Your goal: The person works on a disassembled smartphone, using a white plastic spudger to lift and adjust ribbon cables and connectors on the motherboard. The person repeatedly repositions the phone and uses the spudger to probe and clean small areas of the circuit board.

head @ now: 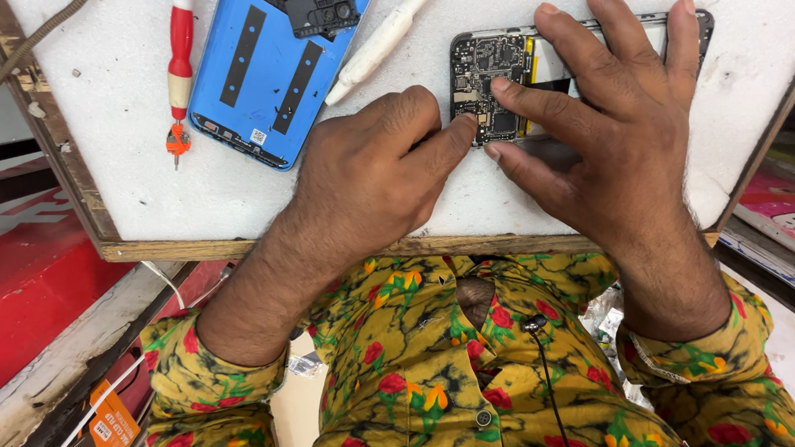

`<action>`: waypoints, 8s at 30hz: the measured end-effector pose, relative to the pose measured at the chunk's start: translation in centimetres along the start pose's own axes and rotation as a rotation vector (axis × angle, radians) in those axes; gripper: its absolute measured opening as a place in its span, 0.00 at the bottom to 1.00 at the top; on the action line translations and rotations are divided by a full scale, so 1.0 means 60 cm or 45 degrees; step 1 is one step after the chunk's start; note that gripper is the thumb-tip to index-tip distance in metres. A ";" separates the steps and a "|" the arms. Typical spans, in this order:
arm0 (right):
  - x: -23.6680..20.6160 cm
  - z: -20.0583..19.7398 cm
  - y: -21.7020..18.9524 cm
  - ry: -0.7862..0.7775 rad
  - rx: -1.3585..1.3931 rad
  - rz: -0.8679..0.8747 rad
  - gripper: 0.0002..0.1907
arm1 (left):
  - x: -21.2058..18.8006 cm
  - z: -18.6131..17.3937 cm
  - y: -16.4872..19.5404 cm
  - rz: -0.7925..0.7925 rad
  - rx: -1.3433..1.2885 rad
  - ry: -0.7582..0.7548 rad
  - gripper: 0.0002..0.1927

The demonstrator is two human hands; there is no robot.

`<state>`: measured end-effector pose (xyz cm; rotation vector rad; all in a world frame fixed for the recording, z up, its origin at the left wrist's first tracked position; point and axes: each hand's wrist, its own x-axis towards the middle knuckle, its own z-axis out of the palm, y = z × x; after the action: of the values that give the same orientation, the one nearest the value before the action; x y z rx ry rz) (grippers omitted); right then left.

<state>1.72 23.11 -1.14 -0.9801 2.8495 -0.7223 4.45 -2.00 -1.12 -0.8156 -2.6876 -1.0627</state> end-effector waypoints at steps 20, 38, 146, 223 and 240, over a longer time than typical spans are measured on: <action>0.001 0.001 0.000 0.004 0.012 0.002 0.24 | 0.002 0.001 0.000 -0.008 0.037 0.037 0.11; -0.001 0.001 0.000 0.006 0.009 0.006 0.25 | 0.001 0.000 -0.001 0.026 -0.004 -0.013 0.12; 0.001 0.000 0.000 0.009 0.017 0.007 0.25 | 0.003 0.004 -0.001 0.030 0.013 0.023 0.12; 0.001 0.000 0.001 0.017 0.023 0.004 0.25 | 0.004 0.003 -0.001 0.009 0.046 0.024 0.13; 0.003 0.001 0.000 0.019 0.028 0.007 0.24 | 0.000 0.003 -0.003 0.000 0.044 0.029 0.13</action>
<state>1.62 22.97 -1.16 -0.9673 2.8494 -0.7622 4.35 -1.98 -1.35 -0.7923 -2.6795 -1.0160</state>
